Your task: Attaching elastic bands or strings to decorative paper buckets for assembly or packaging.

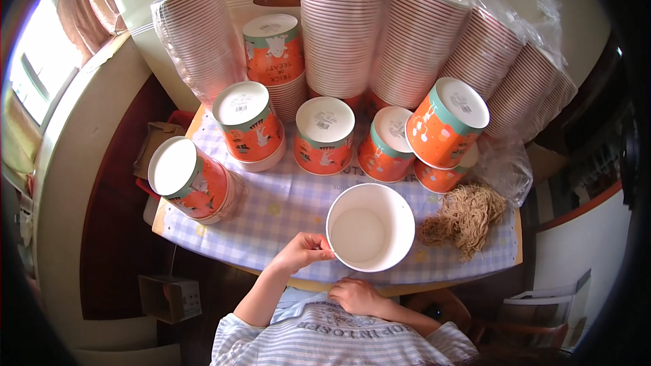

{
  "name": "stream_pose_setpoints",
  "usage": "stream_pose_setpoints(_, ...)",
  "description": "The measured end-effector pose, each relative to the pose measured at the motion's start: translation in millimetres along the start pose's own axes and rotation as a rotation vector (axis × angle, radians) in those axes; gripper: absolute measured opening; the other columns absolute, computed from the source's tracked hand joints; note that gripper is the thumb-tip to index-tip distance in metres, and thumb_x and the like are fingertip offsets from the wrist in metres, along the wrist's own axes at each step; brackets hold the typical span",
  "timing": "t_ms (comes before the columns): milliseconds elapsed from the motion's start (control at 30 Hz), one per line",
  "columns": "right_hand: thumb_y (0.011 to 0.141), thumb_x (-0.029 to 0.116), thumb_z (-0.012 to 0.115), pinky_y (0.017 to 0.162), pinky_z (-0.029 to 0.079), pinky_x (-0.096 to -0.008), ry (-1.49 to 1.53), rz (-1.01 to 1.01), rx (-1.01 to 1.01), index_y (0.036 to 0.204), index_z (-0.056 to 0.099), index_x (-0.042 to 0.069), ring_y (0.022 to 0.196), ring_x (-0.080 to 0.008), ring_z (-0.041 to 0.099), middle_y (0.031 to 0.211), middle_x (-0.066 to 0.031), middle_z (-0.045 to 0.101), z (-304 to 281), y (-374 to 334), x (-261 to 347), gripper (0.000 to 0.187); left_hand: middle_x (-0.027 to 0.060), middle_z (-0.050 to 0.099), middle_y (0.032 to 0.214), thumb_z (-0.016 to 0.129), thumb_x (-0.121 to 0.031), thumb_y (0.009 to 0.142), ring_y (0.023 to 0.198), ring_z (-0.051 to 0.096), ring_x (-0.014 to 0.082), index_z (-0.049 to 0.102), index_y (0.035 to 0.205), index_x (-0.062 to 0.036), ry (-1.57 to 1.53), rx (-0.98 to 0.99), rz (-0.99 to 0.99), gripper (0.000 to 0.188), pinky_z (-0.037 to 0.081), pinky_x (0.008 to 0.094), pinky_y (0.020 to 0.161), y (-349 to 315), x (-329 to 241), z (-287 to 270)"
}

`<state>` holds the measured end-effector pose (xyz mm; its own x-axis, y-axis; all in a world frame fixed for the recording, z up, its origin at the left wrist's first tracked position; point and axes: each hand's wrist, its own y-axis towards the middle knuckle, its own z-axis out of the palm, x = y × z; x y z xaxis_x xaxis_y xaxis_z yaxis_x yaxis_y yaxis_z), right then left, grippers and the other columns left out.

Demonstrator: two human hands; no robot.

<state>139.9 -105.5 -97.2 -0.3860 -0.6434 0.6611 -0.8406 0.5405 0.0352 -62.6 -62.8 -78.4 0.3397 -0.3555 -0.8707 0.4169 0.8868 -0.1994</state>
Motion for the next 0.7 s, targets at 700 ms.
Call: stream_pose_setpoints(700, 0.078, 0.01, 0.062, 0.048, 0.038, -0.0366, 0.957, -0.525, 0.15, 0.08, 0.062, -0.004, 0.053, -0.0277, 0.05, 0.067, -0.0129, 0.059, -178, -118, -28, 0.014, -0.0048, 0.058, 0.096, 0.069, -0.008, 0.061, 0.089, 0.05, 0.0187, 0.063, 0.084, -0.016, 1.537, -0.052, 0.706, 0.026, 0.043, 0.032, 0.076, 11, -75, 11)
